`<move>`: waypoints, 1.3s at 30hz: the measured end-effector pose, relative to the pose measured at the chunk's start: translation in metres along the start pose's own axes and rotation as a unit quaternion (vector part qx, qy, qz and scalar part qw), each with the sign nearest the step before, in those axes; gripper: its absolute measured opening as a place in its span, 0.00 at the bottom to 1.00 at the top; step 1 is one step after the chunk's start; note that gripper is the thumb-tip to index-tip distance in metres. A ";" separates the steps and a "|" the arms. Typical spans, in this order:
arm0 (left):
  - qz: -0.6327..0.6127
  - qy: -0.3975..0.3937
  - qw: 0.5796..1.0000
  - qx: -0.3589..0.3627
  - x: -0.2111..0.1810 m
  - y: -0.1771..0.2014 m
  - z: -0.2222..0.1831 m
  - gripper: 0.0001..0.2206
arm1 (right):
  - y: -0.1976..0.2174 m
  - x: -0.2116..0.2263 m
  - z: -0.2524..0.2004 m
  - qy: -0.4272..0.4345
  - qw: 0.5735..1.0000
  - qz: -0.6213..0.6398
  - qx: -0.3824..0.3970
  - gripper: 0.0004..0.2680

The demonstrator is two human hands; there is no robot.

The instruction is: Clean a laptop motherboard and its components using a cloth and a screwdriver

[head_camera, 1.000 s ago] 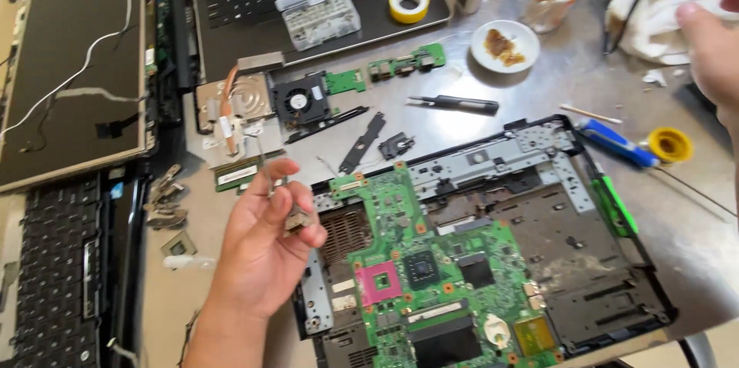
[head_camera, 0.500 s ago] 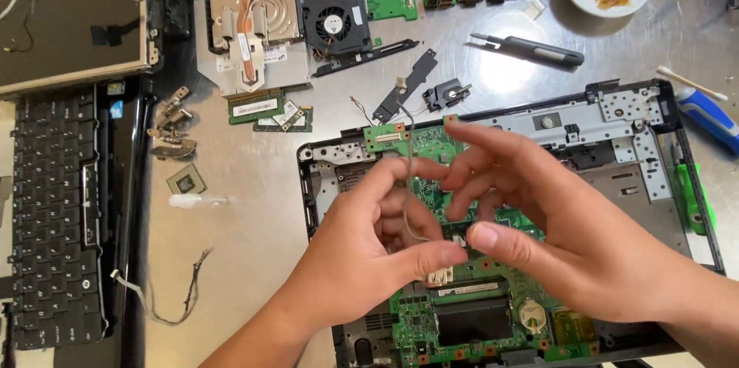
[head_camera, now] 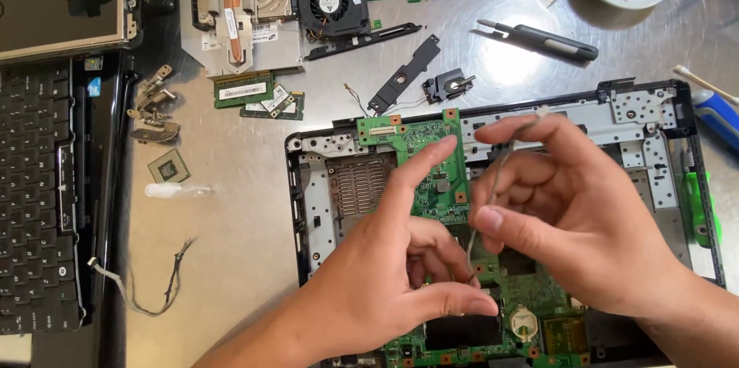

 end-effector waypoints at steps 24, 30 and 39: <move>0.091 -0.169 0.969 -0.158 -0.006 0.029 -0.005 0.12 | 0.004 0.001 -0.009 0.047 0.998 0.014 0.045 0.03; 0.070 -0.192 0.964 -0.168 -0.008 0.027 -0.008 0.09 | 0.002 -0.001 -0.006 0.052 0.997 -0.003 0.058 0.04; 0.097 -0.253 0.943 -0.195 -0.013 0.015 -0.017 0.20 | 0.003 -0.017 -0.001 0.001 0.994 0.026 0.105 0.08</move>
Point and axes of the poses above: each hand's wrist, its own z-axis towards the middle knuckle, its own y-axis out of the back of the hand, x = y × z, the point moved 7 cm from there along z, towards the middle knuckle, and after that the axes turned 4 degrees about -x, right-handed, at the moved point
